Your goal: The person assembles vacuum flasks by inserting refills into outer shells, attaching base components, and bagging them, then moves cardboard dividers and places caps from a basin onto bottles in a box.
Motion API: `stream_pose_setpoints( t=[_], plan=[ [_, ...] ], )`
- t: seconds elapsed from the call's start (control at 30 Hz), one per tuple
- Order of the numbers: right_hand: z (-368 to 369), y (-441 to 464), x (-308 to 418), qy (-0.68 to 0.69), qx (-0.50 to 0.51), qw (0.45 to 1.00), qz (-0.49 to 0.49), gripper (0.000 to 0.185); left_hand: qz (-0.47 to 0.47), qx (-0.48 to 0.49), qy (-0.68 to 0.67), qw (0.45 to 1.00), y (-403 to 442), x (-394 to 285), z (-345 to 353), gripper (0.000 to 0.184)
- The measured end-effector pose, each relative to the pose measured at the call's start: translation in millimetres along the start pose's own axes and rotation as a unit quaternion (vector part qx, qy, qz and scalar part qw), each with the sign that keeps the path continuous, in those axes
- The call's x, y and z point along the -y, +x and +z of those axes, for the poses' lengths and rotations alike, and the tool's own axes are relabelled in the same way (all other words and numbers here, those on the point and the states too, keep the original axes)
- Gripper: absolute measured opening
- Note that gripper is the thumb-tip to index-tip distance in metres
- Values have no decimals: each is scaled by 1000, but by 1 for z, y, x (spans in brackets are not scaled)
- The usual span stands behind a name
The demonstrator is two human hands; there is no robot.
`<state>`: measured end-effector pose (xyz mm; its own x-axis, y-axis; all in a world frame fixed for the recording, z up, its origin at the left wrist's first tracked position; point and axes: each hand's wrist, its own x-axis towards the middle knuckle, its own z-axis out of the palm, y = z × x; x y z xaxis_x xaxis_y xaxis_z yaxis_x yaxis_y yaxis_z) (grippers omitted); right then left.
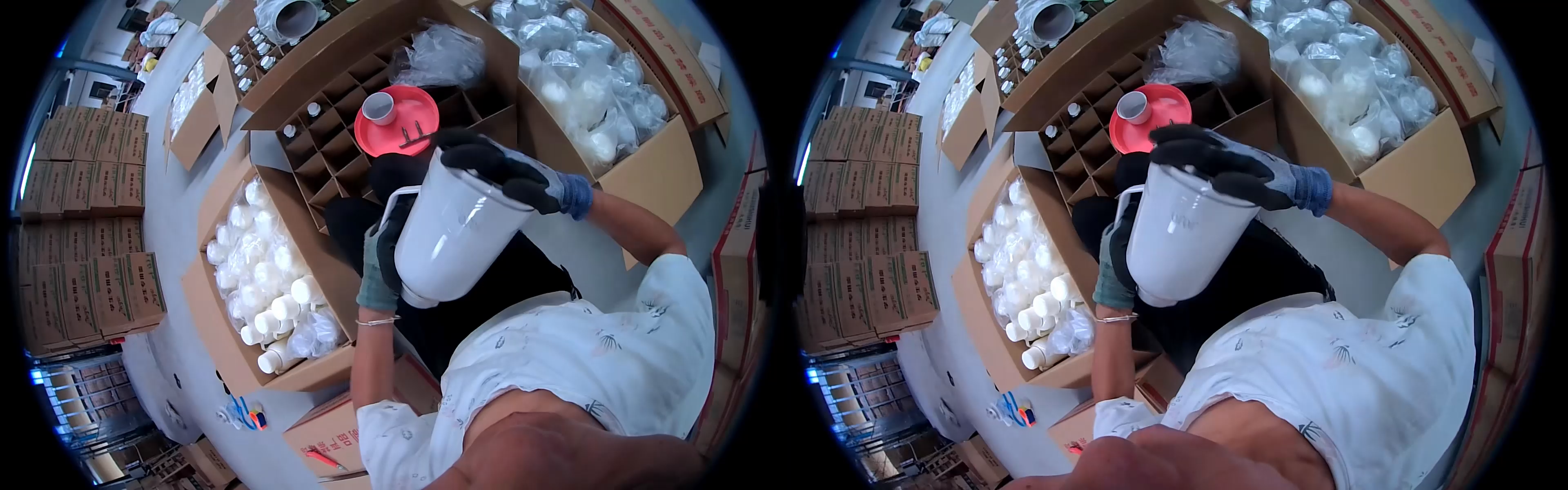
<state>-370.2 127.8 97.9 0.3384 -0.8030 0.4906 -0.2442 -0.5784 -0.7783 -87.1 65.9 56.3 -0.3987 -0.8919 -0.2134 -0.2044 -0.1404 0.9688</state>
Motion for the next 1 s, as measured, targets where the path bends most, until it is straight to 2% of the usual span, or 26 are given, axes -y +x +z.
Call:
stream_pose_setpoints(
  t=[0.03, 0.07, 0.1, 0.17, 0.2, 0.23, 0.3, 0.33, 0.37, 0.4, 0.43, 0.5, 0.53, 0.57, 0.63, 0.67, 0.7, 0.73, 0.77, 0.8, 0.83, 0.9, 0.93, 0.97, 1.0],
  plan=[
    [2, 3, 3, 51, 26, 998, -38, 57, 129, -39, 170, 976, -2, 4, -2, 33],
    [6, 3, 0, 74, -11, 997, 26, 60, 253, -75, 331, 906, -2, 6, -2, 36],
    [18, -1, -4, 274, -80, 945, 161, 63, 324, -75, 320, 887, 0, -5, 4, 41],
    [41, -24, -40, 306, -172, 904, 245, 67, 463, -71, 294, 833, -2, -42, 22, 50],
    [51, -42, -74, 51, -140, 985, 88, 80, 433, -26, 436, 789, -13, -68, 35, 34],
    [46, -41, -76, 41, -127, 987, 92, 81, 430, 7, 456, 779, -10, -69, 35, 56],
    [38, -40, -67, 27, -96, 989, 109, 84, 411, 10, 405, 816, -1, -59, 24, 54],
    [31, -34, -63, 8, -90, 990, 105, 77, 432, -6, 314, 846, 7, -44, 19, 46],
    [15, -20, -52, -15, -86, 991, 98, 71, 353, -54, 176, 917, 14, -12, 10, 38],
    [1, -5, -39, -36, -84, 992, 89, 67, 228, -59, 110, 966, 18, 15, 0, 37],
    [-11, 8, -25, -57, -81, 992, 79, 63, 232, -15, 174, 957, 12, 8, -2, 39],
    [-26, 28, 11, -112, 42, 991, -53, 69, 253, 72, 293, 919, -2, -5, -5, 43],
    [-12, 30, 5, -20, 80, 996, -32, 77, 265, 73, 225, 935, 3, 9, -3, 42],
    [-10, 48, 22, -4, 131, 984, -118, 74, 278, 75, 157, 945, 9, 22, 0, 41],
    [-3, 42, 10, 20, 76, 992, -100, 68, 260, 31, 224, 939, 6, 4, -3, 36],
    [12, 32, -1, 197, -14, 979, 42, 66, 230, -37, 142, 962, 5, -7, 2, 33],
    [29, 19, -20, 367, -101, 906, 186, 64, 191, -103, 57, 975, -1, -19, 8, 31],
    [40, 9, -47, 512, -152, 810, 241, 58, 402, -103, 203, 887, -1, -42, 14, 33],
    [47, -9, -82, 115, -35, 985, 123, 59, 457, -87, 323, 824, -6, -63, 20, 36],
    [56, -6, -82, 251, -93, 954, 132, 54, 466, -68, 365, 803, -5, -73, 23, 35],
    [54, -8, -81, 354, -96, 911, 192, 50, 470, -46, 408, 781, -6, -78, 24, 35],
    [48, -3, -63, 543, -144, 769, 305, 43, 469, -53, 319, 822, 3, -60, 16, 37],
    [35, -2, -69, 549, -103, 755, 343, 42, 466, -55, 275, 839, 10, -48, 10, 38],
    [26, 0, -72, 552, -62, 742, 376, 42, 379, -49, 205, 901, 13, -33, 4, 37],
    [25, 8, -57, 343, -106, 890, 280, 59, 286, -43, 133, 948, 10, -13, -6, 36]
  ],
)
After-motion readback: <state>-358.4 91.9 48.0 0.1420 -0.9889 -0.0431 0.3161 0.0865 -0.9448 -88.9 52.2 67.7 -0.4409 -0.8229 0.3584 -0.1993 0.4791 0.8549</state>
